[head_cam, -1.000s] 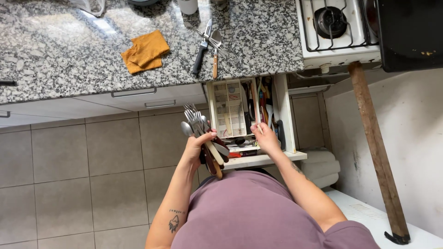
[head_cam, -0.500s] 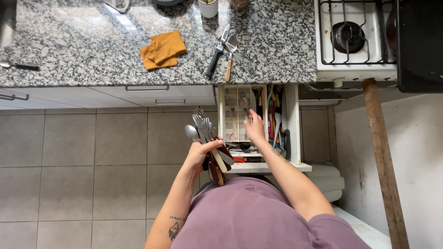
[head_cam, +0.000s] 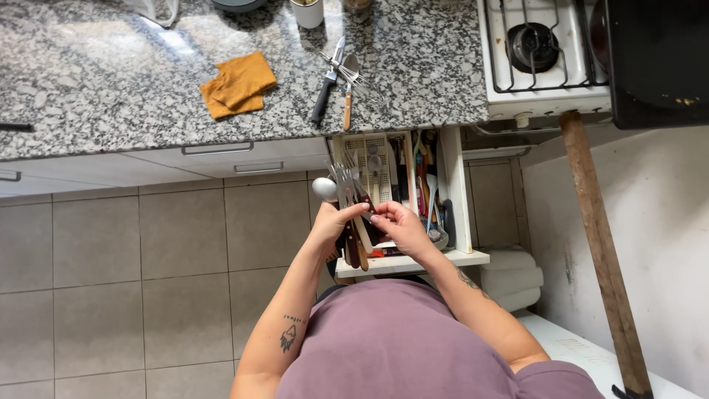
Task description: The person gathers various utensils, including forks, spoons, knives, and spatulas, from a dish rack and the countertop. They then open a drawer and place the collected cutlery into a cutlery organizer inside the drawer.
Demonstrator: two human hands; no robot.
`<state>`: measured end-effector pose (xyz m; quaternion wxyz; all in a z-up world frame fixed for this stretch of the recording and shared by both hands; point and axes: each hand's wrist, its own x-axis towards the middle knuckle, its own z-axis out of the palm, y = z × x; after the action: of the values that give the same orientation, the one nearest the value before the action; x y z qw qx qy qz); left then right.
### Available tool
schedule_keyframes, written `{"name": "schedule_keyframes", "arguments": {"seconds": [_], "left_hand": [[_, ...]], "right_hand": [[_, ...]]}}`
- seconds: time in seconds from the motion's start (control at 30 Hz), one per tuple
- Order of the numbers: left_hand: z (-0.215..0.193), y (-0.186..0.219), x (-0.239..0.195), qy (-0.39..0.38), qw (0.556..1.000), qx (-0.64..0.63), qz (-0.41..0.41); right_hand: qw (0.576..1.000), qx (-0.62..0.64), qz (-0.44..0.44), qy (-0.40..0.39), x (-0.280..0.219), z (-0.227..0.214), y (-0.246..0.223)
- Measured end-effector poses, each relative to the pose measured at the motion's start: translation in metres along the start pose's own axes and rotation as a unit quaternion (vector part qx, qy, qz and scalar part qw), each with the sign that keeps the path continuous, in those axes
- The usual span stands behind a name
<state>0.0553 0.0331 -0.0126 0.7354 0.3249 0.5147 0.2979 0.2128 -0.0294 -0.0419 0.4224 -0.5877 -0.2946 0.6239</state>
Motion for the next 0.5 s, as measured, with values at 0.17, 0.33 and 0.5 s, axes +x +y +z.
{"name": "schedule_keyframes", "arguments": {"seconds": [0.17, 0.33, 0.5], "left_hand": [[0.005, 0.004, 0.003, -0.006, 1.0, -0.008, -0.01], [0.007, 0.017, -0.013, 0.002, 0.996, -0.07, -0.064], [-0.002, 0.015, -0.02, 0.026, 0.991, -0.102, -0.082]], "right_hand": [[0.999, -0.02, -0.006, -0.049, 0.001, -0.006, 0.006], [0.995, -0.072, 0.003, 0.075, 0.001, -0.004, 0.008], [0.991, -0.048, 0.03, 0.121, 0.041, -0.032, 0.059]]}}
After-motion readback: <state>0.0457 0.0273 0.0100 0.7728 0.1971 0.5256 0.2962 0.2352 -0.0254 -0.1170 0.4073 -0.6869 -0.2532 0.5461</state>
